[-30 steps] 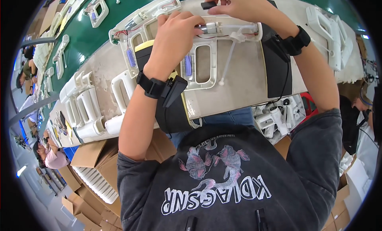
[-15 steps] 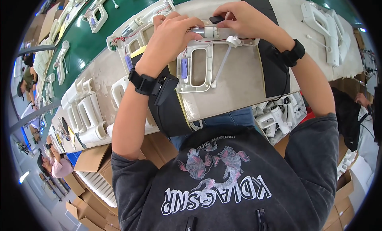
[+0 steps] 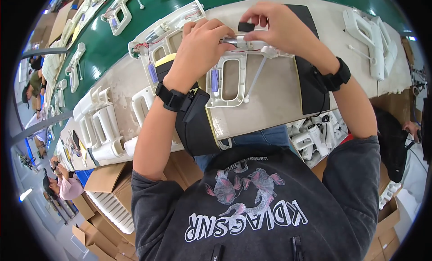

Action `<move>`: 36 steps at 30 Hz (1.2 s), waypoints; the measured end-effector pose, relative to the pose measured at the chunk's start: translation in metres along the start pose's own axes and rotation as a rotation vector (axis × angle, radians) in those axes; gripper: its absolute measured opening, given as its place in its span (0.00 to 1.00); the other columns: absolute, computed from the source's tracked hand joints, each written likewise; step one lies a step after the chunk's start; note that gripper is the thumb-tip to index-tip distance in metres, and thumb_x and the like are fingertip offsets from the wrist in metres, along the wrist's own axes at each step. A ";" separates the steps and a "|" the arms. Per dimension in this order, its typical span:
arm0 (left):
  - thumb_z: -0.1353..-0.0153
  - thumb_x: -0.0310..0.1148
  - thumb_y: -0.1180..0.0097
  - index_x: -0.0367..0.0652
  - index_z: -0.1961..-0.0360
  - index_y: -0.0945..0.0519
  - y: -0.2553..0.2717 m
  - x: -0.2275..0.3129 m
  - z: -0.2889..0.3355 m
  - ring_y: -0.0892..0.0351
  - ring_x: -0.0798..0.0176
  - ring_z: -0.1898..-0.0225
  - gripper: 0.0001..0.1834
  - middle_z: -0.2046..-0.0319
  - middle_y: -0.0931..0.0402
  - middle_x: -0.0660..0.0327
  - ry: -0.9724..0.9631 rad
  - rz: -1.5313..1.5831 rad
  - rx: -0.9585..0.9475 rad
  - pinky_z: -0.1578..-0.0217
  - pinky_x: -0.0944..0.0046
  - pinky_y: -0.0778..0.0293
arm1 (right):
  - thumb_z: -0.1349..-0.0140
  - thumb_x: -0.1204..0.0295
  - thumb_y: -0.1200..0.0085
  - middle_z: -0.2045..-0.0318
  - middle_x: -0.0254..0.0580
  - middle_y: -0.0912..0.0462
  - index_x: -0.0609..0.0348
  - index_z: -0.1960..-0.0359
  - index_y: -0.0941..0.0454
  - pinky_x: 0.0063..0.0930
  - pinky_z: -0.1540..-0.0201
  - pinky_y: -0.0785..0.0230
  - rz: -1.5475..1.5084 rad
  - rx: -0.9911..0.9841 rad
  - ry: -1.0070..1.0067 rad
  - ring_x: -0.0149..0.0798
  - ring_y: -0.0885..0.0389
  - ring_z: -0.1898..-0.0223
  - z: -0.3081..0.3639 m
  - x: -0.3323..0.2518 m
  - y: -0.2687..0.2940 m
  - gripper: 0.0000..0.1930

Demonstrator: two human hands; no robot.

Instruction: The person peels a black adhesive strip from a yellow backing sheet and presses it onto the motor inside a white plastic housing. They then fit a matching housing cover over it, press the two halves together, and place the assembled unit into a bin.

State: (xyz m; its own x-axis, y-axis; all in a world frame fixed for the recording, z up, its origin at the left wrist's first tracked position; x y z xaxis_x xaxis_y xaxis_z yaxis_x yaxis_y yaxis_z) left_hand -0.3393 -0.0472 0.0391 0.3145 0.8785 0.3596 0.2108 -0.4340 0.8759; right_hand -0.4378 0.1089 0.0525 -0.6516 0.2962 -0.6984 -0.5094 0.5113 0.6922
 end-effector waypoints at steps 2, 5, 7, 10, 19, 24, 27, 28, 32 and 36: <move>0.46 0.35 0.31 0.48 0.59 0.14 0.008 -0.001 0.006 0.22 0.55 0.52 0.13 0.59 0.19 0.64 0.042 -0.008 0.011 0.43 0.53 0.37 | 0.52 0.73 0.28 0.71 0.38 0.24 0.63 0.59 0.17 0.29 0.64 0.32 -0.011 0.000 0.020 0.35 0.28 0.68 0.002 -0.007 -0.012 0.18; 0.42 0.35 0.32 0.47 0.56 0.16 0.036 -0.005 0.025 0.23 0.51 0.50 0.13 0.56 0.19 0.60 0.133 -0.006 0.171 0.44 0.53 0.34 | 0.51 0.73 0.29 0.68 0.41 0.22 0.64 0.61 0.17 0.32 0.61 0.30 0.050 -0.005 -0.023 0.39 0.25 0.67 0.001 -0.013 -0.022 0.16; 0.41 0.36 0.33 0.45 0.55 0.16 0.060 -0.002 0.045 0.23 0.50 0.51 0.14 0.56 0.19 0.58 0.267 0.032 0.207 0.44 0.52 0.33 | 0.51 0.74 0.29 0.67 0.41 0.21 0.64 0.61 0.18 0.33 0.60 0.29 0.092 -0.018 -0.017 0.41 0.23 0.66 0.002 -0.013 -0.027 0.15; 0.39 0.37 0.33 0.40 0.50 0.19 0.081 0.012 0.095 0.23 0.46 0.50 0.19 0.54 0.20 0.52 0.633 0.136 0.210 0.44 0.50 0.32 | 0.50 0.75 0.30 0.66 0.42 0.20 0.64 0.61 0.18 0.36 0.58 0.27 0.135 -0.060 -0.035 0.44 0.21 0.64 -0.001 -0.014 -0.031 0.15; 0.42 0.39 0.30 0.28 0.32 0.40 0.040 0.022 0.178 0.25 0.35 0.46 0.44 0.45 0.26 0.36 0.936 0.076 0.190 0.43 0.48 0.29 | 0.43 0.77 0.35 0.62 0.43 0.20 0.62 0.56 0.19 0.34 0.58 0.27 0.157 -0.073 0.072 0.44 0.20 0.63 0.000 -0.076 -0.032 0.13; 0.44 0.26 0.31 0.38 0.30 0.39 0.051 0.017 0.195 0.19 0.52 0.49 0.42 0.50 0.20 0.48 0.988 0.707 0.275 0.47 0.60 0.25 | 0.39 0.78 0.39 0.60 0.46 0.19 0.62 0.53 0.19 0.33 0.56 0.27 -0.016 -0.045 0.285 0.45 0.19 0.61 -0.010 -0.116 -0.071 0.12; 0.41 0.22 0.35 0.36 0.31 0.38 0.063 0.042 0.202 0.24 0.64 0.46 0.38 0.46 0.25 0.58 0.827 1.185 0.265 0.44 0.63 0.27 | 0.38 0.77 0.39 0.58 0.46 0.18 0.60 0.50 0.17 0.32 0.56 0.26 -0.159 -0.148 0.264 0.42 0.18 0.60 -0.006 -0.131 -0.095 0.14; 0.41 0.22 0.35 0.36 0.31 0.38 0.065 0.046 0.209 0.24 0.64 0.46 0.38 0.46 0.25 0.58 0.827 1.180 0.274 0.44 0.63 0.27 | 0.38 0.77 0.38 0.58 0.45 0.17 0.59 0.49 0.16 0.31 0.56 0.26 -0.331 -0.251 0.181 0.41 0.18 0.60 -0.001 -0.137 -0.105 0.15; 0.38 0.26 0.36 0.35 0.33 0.34 0.064 0.062 0.222 0.22 0.62 0.46 0.33 0.46 0.23 0.54 0.831 1.234 0.225 0.45 0.62 0.26 | 0.41 0.77 0.35 0.61 0.40 0.17 0.59 0.49 0.15 0.30 0.56 0.27 -0.475 -0.368 0.105 0.36 0.19 0.61 0.026 -0.152 -0.114 0.16; 0.35 0.28 0.38 0.38 0.40 0.26 0.071 0.080 0.230 0.17 0.55 0.53 0.22 0.54 0.18 0.48 0.701 0.853 -0.095 0.50 0.57 0.25 | 0.42 0.77 0.33 0.62 0.37 0.17 0.60 0.52 0.15 0.27 0.57 0.28 -0.598 -0.601 -0.075 0.34 0.19 0.63 0.058 -0.150 -0.115 0.15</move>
State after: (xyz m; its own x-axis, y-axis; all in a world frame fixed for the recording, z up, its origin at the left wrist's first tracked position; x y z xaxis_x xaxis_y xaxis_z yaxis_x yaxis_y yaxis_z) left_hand -0.0863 -0.0541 0.0557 -0.2772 0.2302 0.9328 0.0929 -0.9599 0.2645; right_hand -0.2490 0.0523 0.0668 -0.1494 0.1759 -0.9730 -0.9819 0.0894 0.1669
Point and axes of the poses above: each hand's wrist, its own z-axis away from the middle knuckle, its own y-axis out of the back of the hand, x = y × z, the point moved 5 cm from there along -z, towards the middle knuckle
